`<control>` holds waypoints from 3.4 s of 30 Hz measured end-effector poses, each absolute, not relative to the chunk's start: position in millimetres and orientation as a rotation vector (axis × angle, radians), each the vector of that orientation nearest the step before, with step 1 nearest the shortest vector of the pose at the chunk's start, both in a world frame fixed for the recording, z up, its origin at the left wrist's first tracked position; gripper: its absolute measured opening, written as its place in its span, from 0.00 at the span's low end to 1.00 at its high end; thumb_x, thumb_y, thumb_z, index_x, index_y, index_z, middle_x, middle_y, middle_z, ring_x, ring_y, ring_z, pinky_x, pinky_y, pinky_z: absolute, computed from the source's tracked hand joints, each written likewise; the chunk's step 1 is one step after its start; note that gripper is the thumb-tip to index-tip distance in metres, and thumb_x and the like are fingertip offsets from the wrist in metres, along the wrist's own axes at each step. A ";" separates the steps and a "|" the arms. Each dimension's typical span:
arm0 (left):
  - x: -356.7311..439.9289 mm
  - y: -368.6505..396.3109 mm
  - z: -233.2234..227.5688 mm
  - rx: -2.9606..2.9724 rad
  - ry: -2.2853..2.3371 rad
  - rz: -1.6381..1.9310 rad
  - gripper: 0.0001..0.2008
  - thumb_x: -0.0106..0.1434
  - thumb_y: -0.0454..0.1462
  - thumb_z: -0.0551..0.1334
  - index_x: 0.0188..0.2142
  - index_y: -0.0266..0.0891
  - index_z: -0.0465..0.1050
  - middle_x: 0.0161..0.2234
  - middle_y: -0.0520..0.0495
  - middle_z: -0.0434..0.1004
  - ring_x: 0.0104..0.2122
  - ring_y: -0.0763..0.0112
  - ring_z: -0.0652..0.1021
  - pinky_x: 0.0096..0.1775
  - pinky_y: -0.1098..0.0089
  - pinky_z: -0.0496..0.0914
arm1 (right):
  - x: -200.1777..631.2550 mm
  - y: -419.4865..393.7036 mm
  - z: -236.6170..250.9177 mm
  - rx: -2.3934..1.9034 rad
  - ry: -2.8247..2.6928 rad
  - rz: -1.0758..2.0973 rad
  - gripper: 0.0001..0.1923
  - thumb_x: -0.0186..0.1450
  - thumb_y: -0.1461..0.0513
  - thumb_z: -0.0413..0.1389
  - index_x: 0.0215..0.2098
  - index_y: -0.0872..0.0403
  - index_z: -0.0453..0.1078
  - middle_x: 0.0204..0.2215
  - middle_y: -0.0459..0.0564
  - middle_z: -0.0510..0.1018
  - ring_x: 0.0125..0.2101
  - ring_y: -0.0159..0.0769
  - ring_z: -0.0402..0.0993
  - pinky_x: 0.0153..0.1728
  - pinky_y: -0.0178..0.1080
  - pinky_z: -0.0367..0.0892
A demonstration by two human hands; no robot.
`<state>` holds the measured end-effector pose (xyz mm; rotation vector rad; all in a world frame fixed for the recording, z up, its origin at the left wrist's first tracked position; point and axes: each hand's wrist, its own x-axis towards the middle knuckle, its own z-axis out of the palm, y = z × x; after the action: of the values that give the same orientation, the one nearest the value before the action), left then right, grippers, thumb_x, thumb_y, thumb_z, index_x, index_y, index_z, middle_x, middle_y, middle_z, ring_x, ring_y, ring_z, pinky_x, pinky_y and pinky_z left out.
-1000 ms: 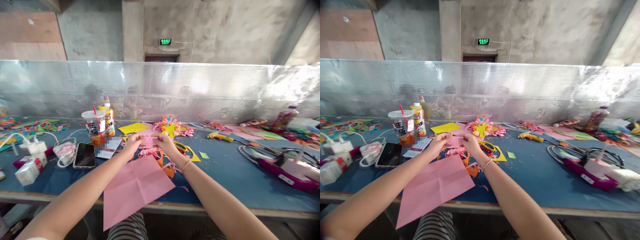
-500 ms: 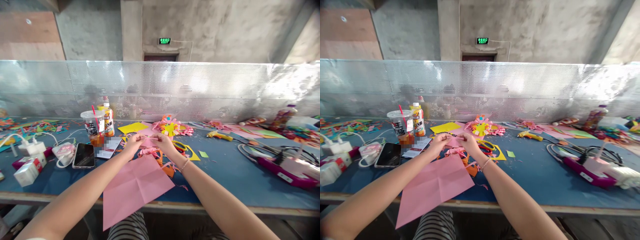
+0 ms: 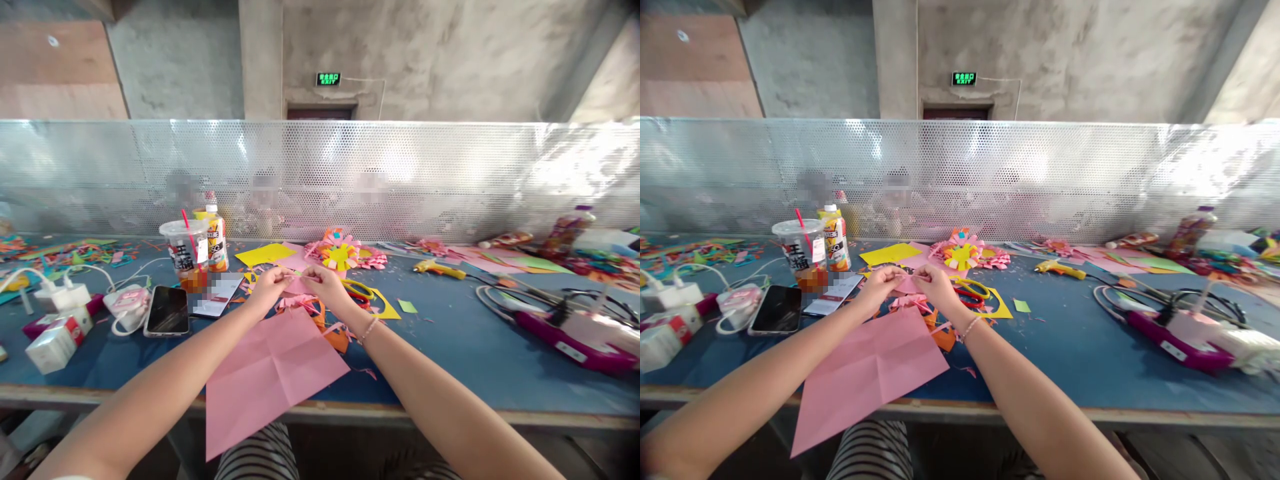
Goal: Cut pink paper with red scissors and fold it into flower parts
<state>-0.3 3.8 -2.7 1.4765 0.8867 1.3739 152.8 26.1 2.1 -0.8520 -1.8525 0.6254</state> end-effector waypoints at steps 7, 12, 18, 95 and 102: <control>-1.2 5.2 -4.0 1.548 0.895 1.370 0.11 0.51 0.40 0.60 0.32 0.35 0.69 0.29 0.47 0.72 0.29 0.71 0.73 0.31 0.68 0.71 | 152.5 24.5 2.9 -0.841 -1.848 0.623 0.05 0.53 0.62 0.50 0.22 0.57 0.63 0.20 0.43 0.65 0.23 0.28 0.60 0.26 0.32 0.57; -2.3 5.9 -4.4 1.619 0.961 1.405 0.10 0.50 0.39 0.60 0.31 0.36 0.70 0.29 0.47 0.72 0.30 0.70 0.73 0.33 0.70 0.69 | 152.2 22.9 3.5 -0.851 -1.874 0.595 0.06 0.53 0.61 0.50 0.22 0.56 0.64 0.20 0.44 0.66 0.23 0.28 0.61 0.27 0.32 0.57; -2.6 5.5 -3.0 1.660 1.022 1.461 0.07 0.48 0.38 0.62 0.27 0.37 0.71 0.27 0.48 0.73 0.30 0.70 0.73 0.34 0.70 0.68 | 150.5 19.1 5.3 -0.854 -1.896 0.619 0.07 0.53 0.60 0.51 0.23 0.57 0.67 0.20 0.45 0.68 0.24 0.29 0.62 0.26 0.32 0.58; 2.8 5.2 -1.0 1.265 0.840 1.474 0.07 0.48 0.34 0.61 0.29 0.34 0.69 0.23 0.50 0.72 0.24 0.74 0.72 0.28 0.73 0.67 | 155.8 30.9 2.8 -0.742 -1.645 1.037 0.11 0.50 0.60 0.57 0.30 0.55 0.63 0.22 0.42 0.66 0.20 0.25 0.62 0.21 0.31 0.60; 3.1 5.2 0.5 1.049 0.598 1.471 0.10 0.46 0.27 0.60 0.31 0.34 0.68 0.31 0.47 0.75 0.30 0.72 0.76 0.33 0.70 0.71 | 154.2 33.2 0.9 -0.629 -1.648 1.027 0.14 0.50 0.62 0.56 0.35 0.56 0.64 0.28 0.46 0.70 0.26 0.28 0.65 0.27 0.33 0.63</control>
<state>3.1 5.2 0.5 1.0486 0.5978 1.4713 154.2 33.2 0.9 -0.6293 -1.6481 1.0270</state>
